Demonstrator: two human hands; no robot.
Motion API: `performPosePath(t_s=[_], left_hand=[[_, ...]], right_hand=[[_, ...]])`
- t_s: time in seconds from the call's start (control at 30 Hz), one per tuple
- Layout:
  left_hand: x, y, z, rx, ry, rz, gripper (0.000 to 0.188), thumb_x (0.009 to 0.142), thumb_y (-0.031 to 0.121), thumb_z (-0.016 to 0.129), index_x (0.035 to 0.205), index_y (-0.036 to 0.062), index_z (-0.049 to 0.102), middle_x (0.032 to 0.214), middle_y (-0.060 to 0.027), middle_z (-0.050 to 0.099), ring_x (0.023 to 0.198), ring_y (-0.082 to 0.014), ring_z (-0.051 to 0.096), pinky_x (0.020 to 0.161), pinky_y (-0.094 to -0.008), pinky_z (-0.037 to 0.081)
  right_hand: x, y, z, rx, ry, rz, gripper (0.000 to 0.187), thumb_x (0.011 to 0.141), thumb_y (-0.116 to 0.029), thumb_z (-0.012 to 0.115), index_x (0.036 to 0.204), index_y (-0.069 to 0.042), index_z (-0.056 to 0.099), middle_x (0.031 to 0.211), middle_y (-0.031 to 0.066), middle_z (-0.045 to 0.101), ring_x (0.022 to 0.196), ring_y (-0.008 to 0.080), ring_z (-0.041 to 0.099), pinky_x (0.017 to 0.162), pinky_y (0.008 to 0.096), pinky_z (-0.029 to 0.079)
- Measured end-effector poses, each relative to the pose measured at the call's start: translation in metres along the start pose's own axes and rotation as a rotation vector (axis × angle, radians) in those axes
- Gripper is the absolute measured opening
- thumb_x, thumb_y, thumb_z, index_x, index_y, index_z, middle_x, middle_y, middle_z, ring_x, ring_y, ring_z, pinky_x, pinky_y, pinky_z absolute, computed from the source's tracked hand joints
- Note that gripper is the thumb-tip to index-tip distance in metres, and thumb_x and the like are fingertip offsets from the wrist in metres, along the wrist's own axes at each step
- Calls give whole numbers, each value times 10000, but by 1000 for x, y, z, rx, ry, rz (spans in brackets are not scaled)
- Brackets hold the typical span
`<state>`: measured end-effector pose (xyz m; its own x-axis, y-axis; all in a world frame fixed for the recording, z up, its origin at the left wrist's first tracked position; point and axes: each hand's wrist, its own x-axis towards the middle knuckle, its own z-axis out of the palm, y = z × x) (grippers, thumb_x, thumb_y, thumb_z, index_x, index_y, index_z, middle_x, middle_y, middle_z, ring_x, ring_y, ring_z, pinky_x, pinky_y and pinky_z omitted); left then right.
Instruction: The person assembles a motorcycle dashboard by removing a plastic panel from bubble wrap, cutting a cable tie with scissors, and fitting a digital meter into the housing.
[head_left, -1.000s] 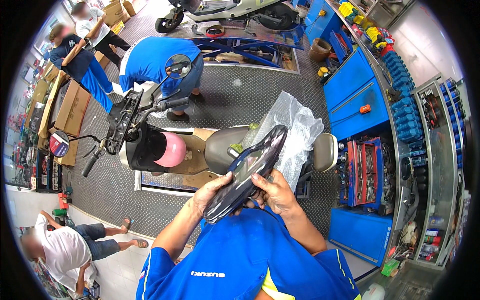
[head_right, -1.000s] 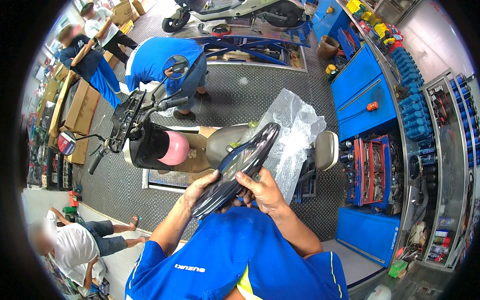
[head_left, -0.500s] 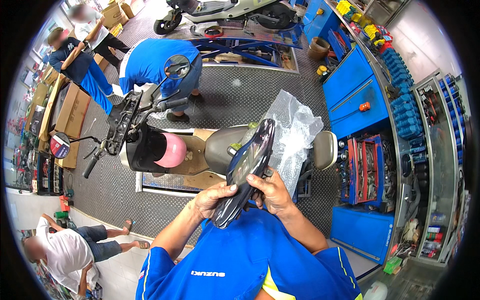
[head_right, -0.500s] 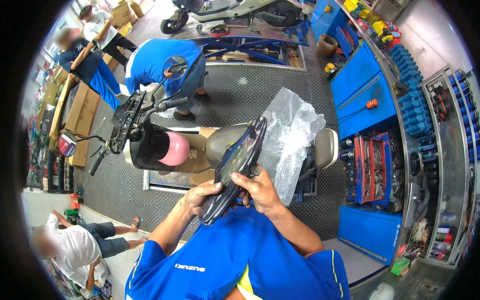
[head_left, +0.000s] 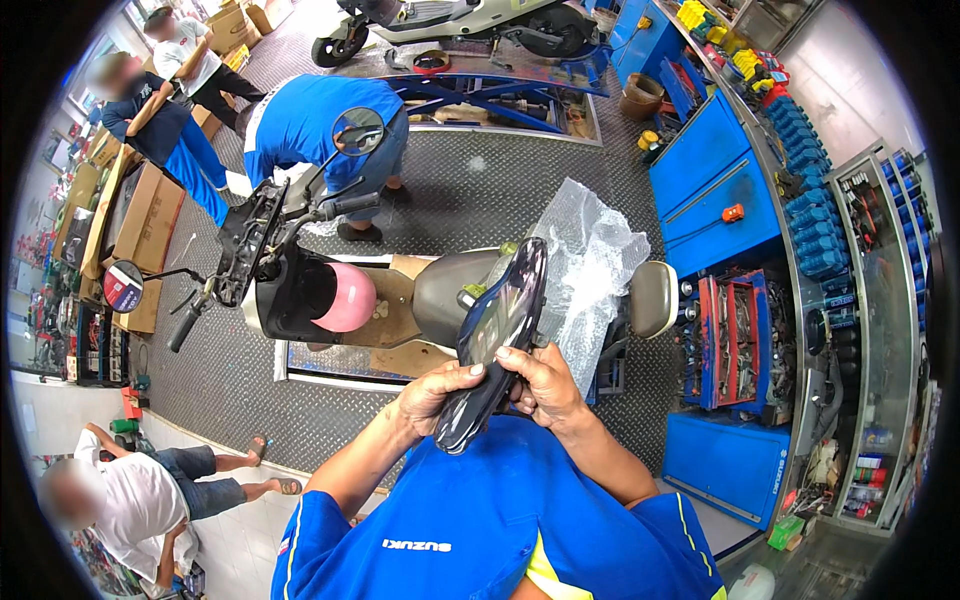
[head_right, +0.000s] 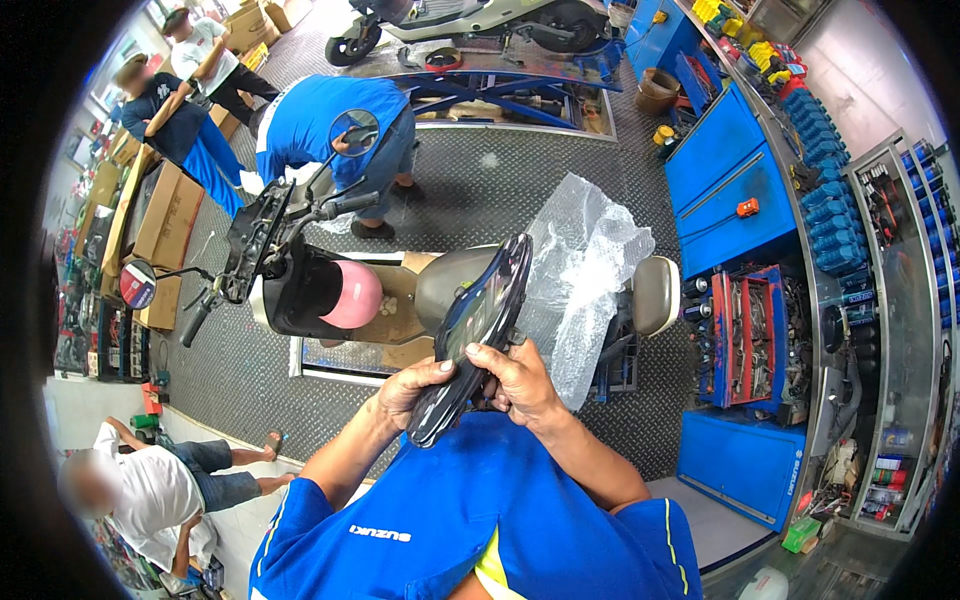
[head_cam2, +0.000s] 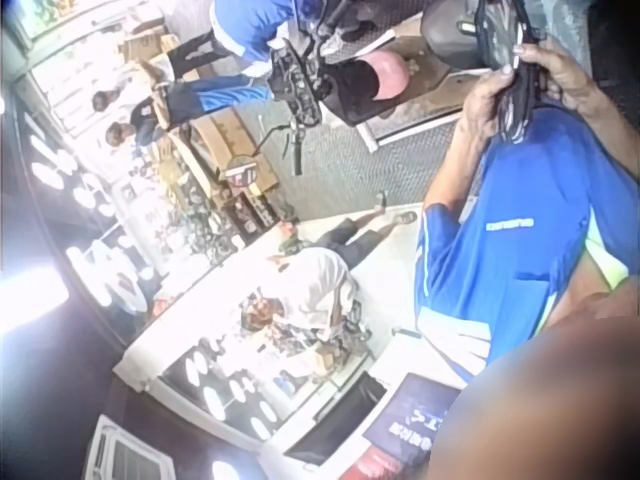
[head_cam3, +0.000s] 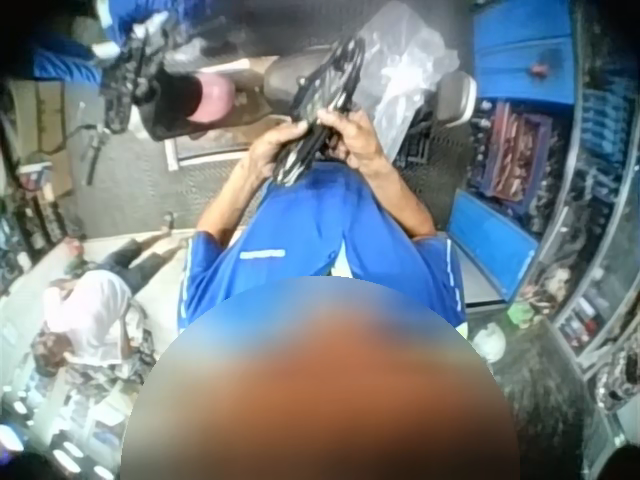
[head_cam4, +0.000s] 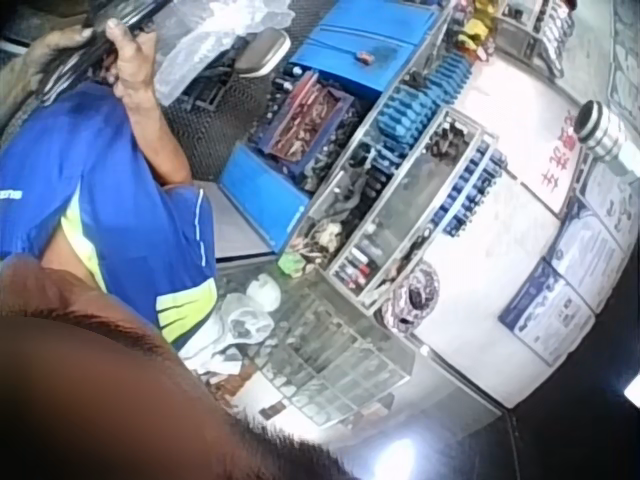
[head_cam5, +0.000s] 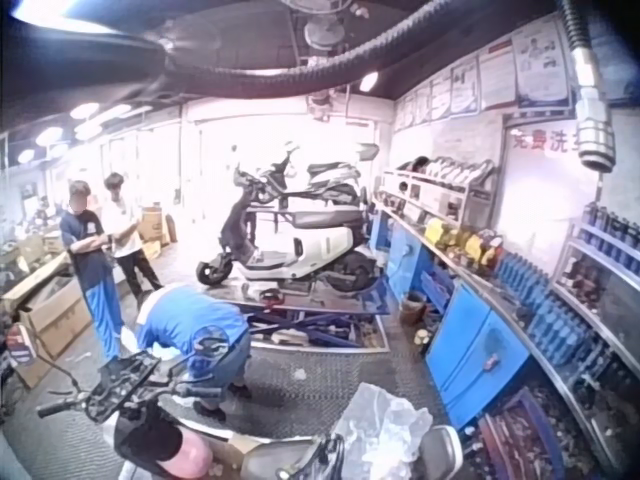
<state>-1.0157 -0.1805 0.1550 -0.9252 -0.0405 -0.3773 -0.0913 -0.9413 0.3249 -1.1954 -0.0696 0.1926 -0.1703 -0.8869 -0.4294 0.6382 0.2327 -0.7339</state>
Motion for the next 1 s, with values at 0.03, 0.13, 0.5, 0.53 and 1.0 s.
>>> performPosePath(t_s=[0.03, 0.13, 0.5, 0.53, 1.0], left_hand=[[0, -1, 0, 6, 18, 13, 505, 984, 310, 733, 1287, -76, 613, 1026, -203, 752, 795, -238, 780, 692, -340, 677], [2, -3, 0, 35, 50, 53, 500, 969, 289, 758, 1286, -71, 617, 1048, -190, 759, 806, -216, 776, 716, -311, 663], [2, 10, 33, 578, 165, 357, 337, 948, 195, 804, 1178, -22, 687, 1023, -24, 709, 889, -82, 638, 805, -273, 535], [2, 10, 35, 623, 172, 343, 342, 945, 163, 804, 1204, -24, 681, 1042, -24, 709, 908, -81, 636, 816, -275, 537], [-4, 20, -1, 806, 103, 293, 946, 784, 401, 944, 1497, -3, 470, 1368, -120, 629, 1202, -211, 630, 1026, -365, 521]], right_hand=[[0, 1, -1, -3, 1, -6, 234, 960, -259, 761, 991, -43, 675, 668, 12, 637, 403, 29, 465, 321, 198, 316], [2, 3, -3, 0, -3, -30, 222, 963, -245, 756, 999, -42, 677, 671, 4, 634, 402, 24, 460, 318, 198, 303], [27, -6, -19, -67, -74, -345, 634, 947, -187, 800, 1422, 72, 470, 1262, 137, 660, 1175, 196, 631, 1047, 354, 489], [26, -9, -17, -58, -72, -370, 631, 939, -177, 808, 1416, 72, 478, 1272, 143, 656, 1189, 197, 625, 1059, 358, 483], [-2, -53, 1, -859, -13, -701, 719, 751, -111, 916, 1365, 83, 595, 1136, 199, 747, 1047, 244, 734, 917, 357, 566]])
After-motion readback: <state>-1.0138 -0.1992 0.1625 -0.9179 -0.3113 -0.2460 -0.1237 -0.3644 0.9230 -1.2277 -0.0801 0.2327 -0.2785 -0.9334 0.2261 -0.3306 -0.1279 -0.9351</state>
